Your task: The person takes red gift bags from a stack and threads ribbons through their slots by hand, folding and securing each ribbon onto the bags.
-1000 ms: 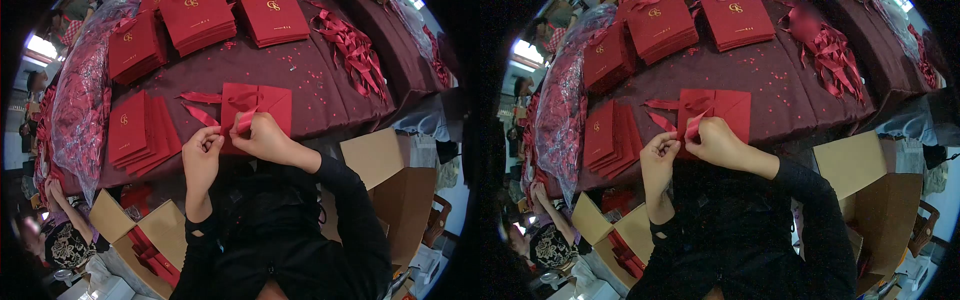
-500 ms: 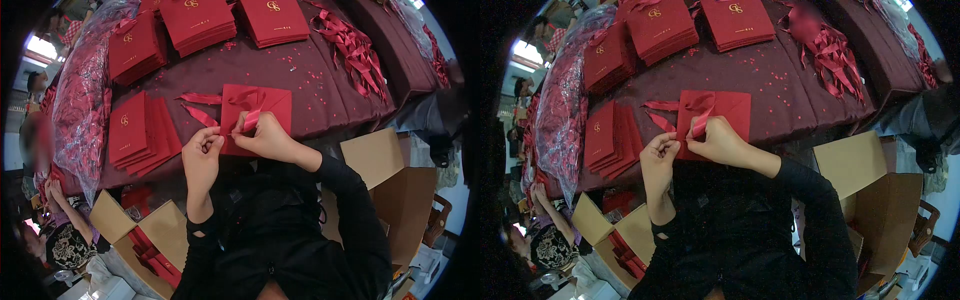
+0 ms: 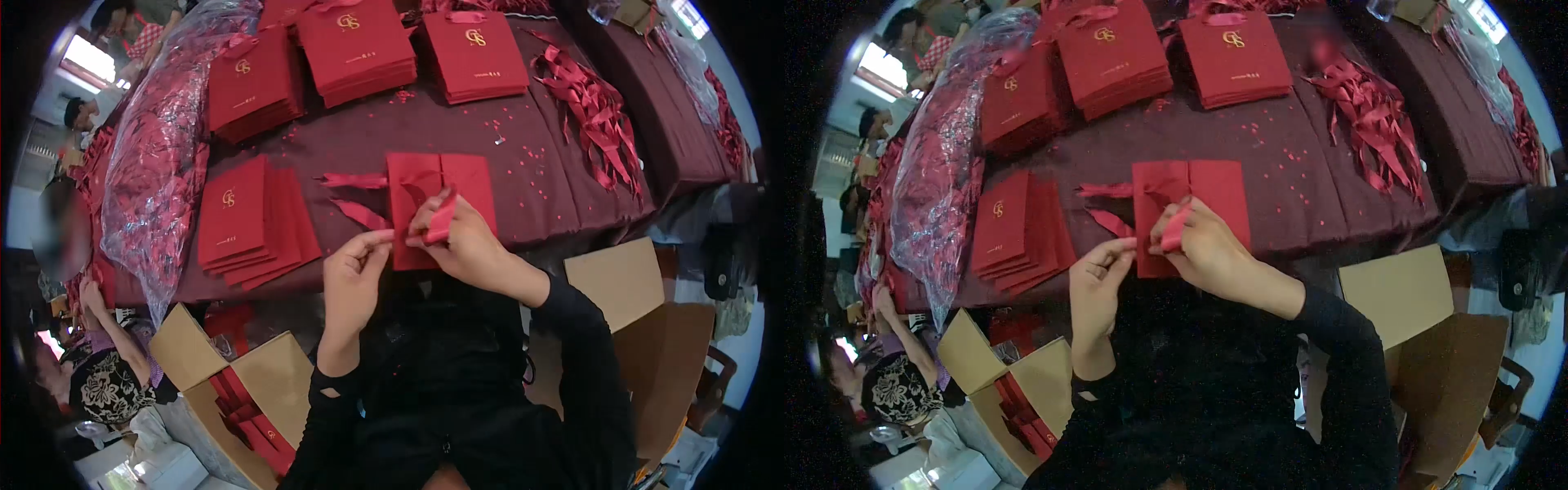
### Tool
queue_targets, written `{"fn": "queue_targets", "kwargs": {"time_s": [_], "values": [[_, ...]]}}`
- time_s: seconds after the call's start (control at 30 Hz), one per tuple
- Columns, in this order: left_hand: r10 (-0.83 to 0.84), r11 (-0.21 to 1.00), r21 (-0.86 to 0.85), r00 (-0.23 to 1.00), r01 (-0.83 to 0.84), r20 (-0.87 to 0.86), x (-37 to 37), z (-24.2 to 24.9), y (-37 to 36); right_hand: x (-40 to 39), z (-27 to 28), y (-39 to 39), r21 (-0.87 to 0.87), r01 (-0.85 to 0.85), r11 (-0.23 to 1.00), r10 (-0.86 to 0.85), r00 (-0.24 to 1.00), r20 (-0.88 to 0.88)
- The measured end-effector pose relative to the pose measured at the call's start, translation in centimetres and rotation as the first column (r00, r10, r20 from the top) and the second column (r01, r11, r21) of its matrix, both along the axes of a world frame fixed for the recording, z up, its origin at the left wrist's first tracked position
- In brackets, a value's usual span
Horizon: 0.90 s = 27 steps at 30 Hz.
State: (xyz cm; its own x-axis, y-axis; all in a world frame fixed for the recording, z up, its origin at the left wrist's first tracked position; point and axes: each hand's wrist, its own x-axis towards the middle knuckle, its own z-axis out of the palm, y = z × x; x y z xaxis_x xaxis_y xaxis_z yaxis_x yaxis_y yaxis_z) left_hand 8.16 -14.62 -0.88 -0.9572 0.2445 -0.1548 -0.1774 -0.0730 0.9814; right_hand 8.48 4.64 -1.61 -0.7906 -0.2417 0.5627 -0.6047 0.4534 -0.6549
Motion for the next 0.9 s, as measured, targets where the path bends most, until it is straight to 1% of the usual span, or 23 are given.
{"fn": "queue_targets", "kwargs": {"time_s": [0.03, 0.07, 0.1, 0.13, 0.17, 0.2, 0.27, 0.33, 0.37, 0.43, 0.47, 0.5, 0.57, 0.6, 0.63, 0.7, 0.73, 0.77, 0.8, 0.83, 0.87, 0.9], "values": [[-0.088, 0.983, -0.169, 0.989, 0.068, -0.118, -0.1, -0.2, -0.2, 0.0, -0.1, 0.4, -0.023, 0.003, 1.0, 0.001, 0.991, 0.135], [-0.18, 0.932, -0.349, 0.959, 0.095, -0.217, -0.2, -0.2, -0.5, -0.2, -0.1, 0.6, -0.045, -0.005, 0.999, 0.017, 0.966, 0.259], [-0.229, 0.88, -0.472, 0.913, 0.047, -0.337, -0.1, 0.3, -0.2, -0.1, 0.0, 0.8, -0.112, -0.008, 0.994, 0.049, 0.927, 0.371], [-0.259, 0.838, -0.546, 0.866, -0.019, -0.428, 0.2, 0.2, -0.1, -0.1, -0.2, 0.9, -0.12, -0.012, 0.993, 0.057, 0.924, 0.378], [-0.265, 0.839, -0.544, 0.883, 0.012, -0.388, 0.3, -0.3, 0.0, -0.2, -0.4, 0.9, -0.126, -0.015, 0.992, 0.063, 0.918, 0.392], [-0.248, 0.836, -0.546, 0.847, -0.057, -0.469, 0.4, -0.7, 0.3, -0.3, -0.1, 0.8, -0.132, -0.066, 0.989, 0.111, 0.923, 0.368], [-0.226, 0.834, -0.546, 0.849, -0.085, -0.477, 0.3, -0.9, 0.7, -0.4, 0.7, 0.8, 0.018, -0.043, 0.999, 0.032, 0.914, 0.405], [-0.221, 0.817, -0.548, 0.782, -0.178, -0.583, 0.1, -1.4, 1.1, -0.2, 0.3, 0.8, 0.119, -0.03, 0.992, -0.01, 0.946, 0.324], [-0.245, 0.818, -0.552, 0.769, -0.163, -0.591, 0.1, -1.3, 1.1, 0.6, 1.1, 0.6, 0.174, -0.015, 0.985, -0.035, 0.959, 0.281], [-0.273, 0.765, -0.585, 0.686, -0.271, -0.674, 0.1, -1.5, 1.2, 2.5, 2.4, -0.1, 0.425, 0.089, 0.901, -0.092, 0.996, -0.015], [-0.283, 0.771, -0.59, 0.702, -0.24, -0.654, 0.1, -1.5, 1.0, 3.2, 2.0, 0.2, 0.515, 0.084, 0.853, -0.101, 0.995, 0.005], [-0.274, 0.769, -0.588, 0.7, -0.252, -0.659, 0.0, -1.3, 0.7, 3.8, 1.6, 0.5, 0.6, 0.074, 0.797, -0.108, 0.994, 0.021], [-0.286, 0.783, -0.591, 0.734, -0.191, -0.616, 0.3, -0.9, 0.3, 4.5, 0.2, 1.8, 0.782, 0.093, 0.616, -0.001, 0.993, -0.118], [-0.268, 0.797, -0.579, 0.758, -0.172, -0.594, 0.5, -0.5, 0.2, 4.8, 0.8, 2.5, 0.759, 0.028, 0.651, 0.002, 0.999, -0.038], [-0.263, 0.813, -0.565, 0.777, -0.14, -0.572, 0.5, 0.0, -0.1, 4.7, 2.4, 3.1, 0.77, 0.055, 0.635, -0.054, 0.998, -0.028], [-0.246, 0.857, -0.504, 0.772, -0.108, -0.586, 0.6, 1.2, -0.5, 4.0, 7.2, 4.1, 0.726, -0.114, 0.678, 0.15, 0.989, 0.015], [-0.248, 0.867, -0.489, 0.767, -0.096, -0.592, 0.8, 2.6, -0.8, 3.9, 9.3, 4.7, 0.752, -0.094, 0.652, 0.135, 0.991, 0.007], [-0.19, 0.809, -0.532, 0.746, -0.249, -0.639, 0.8, 3.6, -1.3, 3.9, 11.2, 5.6, 0.776, -0.079, 0.626, 0.124, 0.992, 0.001], [-0.091, 0.846, -0.44, 0.733, -0.3, -0.675, 0.0, 4.6, -1.9, 3.9, 13.0, 7.0, 0.753, -0.15, 0.641, 0.11, 0.989, 0.102], [-0.038, 0.861, -0.429, 0.808, -0.272, -0.588, -0.4, 4.9, -3.0, 3.8, 14.5, 8.3, 0.717, -0.218, 0.662, 0.107, 0.975, 0.197], [-0.007, 0.863, -0.457, 0.898, -0.216, -0.439, -0.3, 5.4, -3.7, 3.7, 15.4, 9.6, 0.598, -0.287, 0.749, 0.109, 0.942, 0.316], [-0.045, 0.884, -0.438, 0.904, -0.163, -0.426, -0.4, 5.1, -4.2, 3.7, 16.7, 10.3, 0.605, -0.257, 0.754, 0.07, 0.947, 0.314]]}}
